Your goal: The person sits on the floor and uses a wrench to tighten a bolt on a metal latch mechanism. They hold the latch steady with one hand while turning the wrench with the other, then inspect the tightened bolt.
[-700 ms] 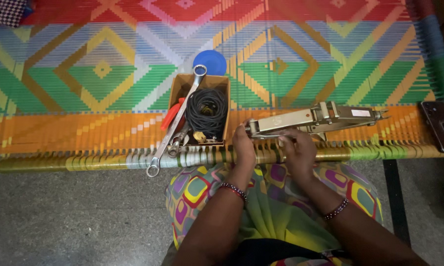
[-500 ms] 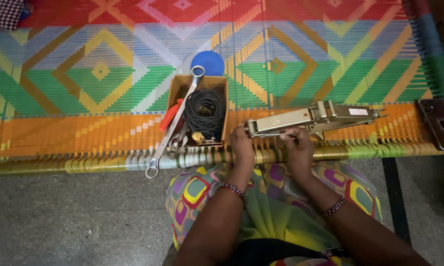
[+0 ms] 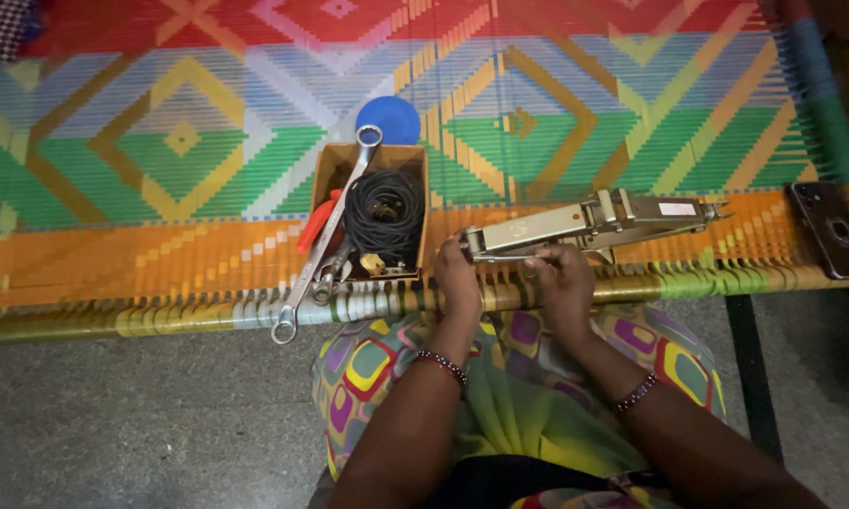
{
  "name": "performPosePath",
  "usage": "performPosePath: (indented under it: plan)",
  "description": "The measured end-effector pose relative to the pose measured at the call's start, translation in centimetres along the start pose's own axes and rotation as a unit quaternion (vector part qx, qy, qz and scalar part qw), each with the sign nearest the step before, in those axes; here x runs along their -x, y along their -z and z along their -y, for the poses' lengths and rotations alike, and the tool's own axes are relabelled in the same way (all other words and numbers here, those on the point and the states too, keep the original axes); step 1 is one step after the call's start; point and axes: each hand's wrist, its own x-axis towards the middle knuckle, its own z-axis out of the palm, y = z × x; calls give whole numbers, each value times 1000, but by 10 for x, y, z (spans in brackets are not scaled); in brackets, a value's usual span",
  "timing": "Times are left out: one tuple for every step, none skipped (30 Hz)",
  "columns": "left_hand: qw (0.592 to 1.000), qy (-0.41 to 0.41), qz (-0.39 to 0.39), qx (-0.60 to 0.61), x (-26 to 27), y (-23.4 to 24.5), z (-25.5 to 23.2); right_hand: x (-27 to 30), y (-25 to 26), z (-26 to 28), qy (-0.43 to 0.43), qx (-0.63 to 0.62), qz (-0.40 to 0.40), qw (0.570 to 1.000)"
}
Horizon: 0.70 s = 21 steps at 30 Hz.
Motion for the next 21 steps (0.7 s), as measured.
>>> performPosePath:
  plan:
    - [1000, -2, 6, 20, 0, 0, 3, 0, -1, 0, -15, -13, 4, 1000]
    - [999, -6, 13, 39, -2, 0, 4, -2, -3, -1, -29, -27, 6, 999]
    - [998, -9, 20, 58, -3, 0, 5, -4, -4, -1, -43, -41, 8, 998]
    - [999, -15, 13, 37, -4, 0, 5, -5, -4, -2, -61, -44, 13, 997]
    - [1000, -20, 7, 16, -5, 1, 5, -5, -5, -3, -80, -47, 18, 996]
    - [1000, -24, 0, -6, -4, 2, 5, -6, -5, -4, -98, -50, 24, 994]
    - [1000, -12, -1, 4, -4, 2, 4, -7, -3, -6, -64, -17, 31, 997]
    - [1000, -1, -2, 13, -4, 2, 3, -9, -1, -9, -29, 15, 38, 999]
    - [1000, 10, -2, 23, -3, 2, 2, -9, 0, -11, 5, 48, 45, 998]
    - [1000, 10, 7, 4, -2, 3, 0, -10, 0, -14, 9, 52, 45, 998]
    - [1000, 9, 17, -14, -2, 5, -2, -10, 0, -16, 12, 57, 46, 997]
    - [999, 7, 26, -32, -1, 6, -2, -11, 1, -18, 18, 61, 48, 997]
    - [999, 10, 34, -38, 1, 5, -2, -12, 3, -19, 28, 78, 48, 995]
    - [998, 10, 39, -46, -1, 7, -3, -13, 2, -20, 39, 92, 49, 994]
    - [998, 10, 44, -54, -3, 9, -3, -14, 3, -20, 50, 106, 51, 992]
    - [997, -4, 49, -63, -5, 10, -4, -15, 4, -18, 48, 100, 59, 992]
    - [996, -19, 53, -73, -6, 12, -4, -15, 6, -16, 47, 93, 68, 992]
    - [994, -32, 58, -82, -7, 14, -1, -14, 10, -14, 44, 87, 76, 992]
    - [990, -53, 64, -114, -9, 16, 1, -12, 12, -13, 38, 69, 70, 994]
    - [984, -74, 68, -146, -11, 17, 4, -12, 15, -10, 33, 51, 65, 996]
    - [977, -95, 72, -178, -15, 17, 6, -13, 16, -8, 27, 34, 59, 997]
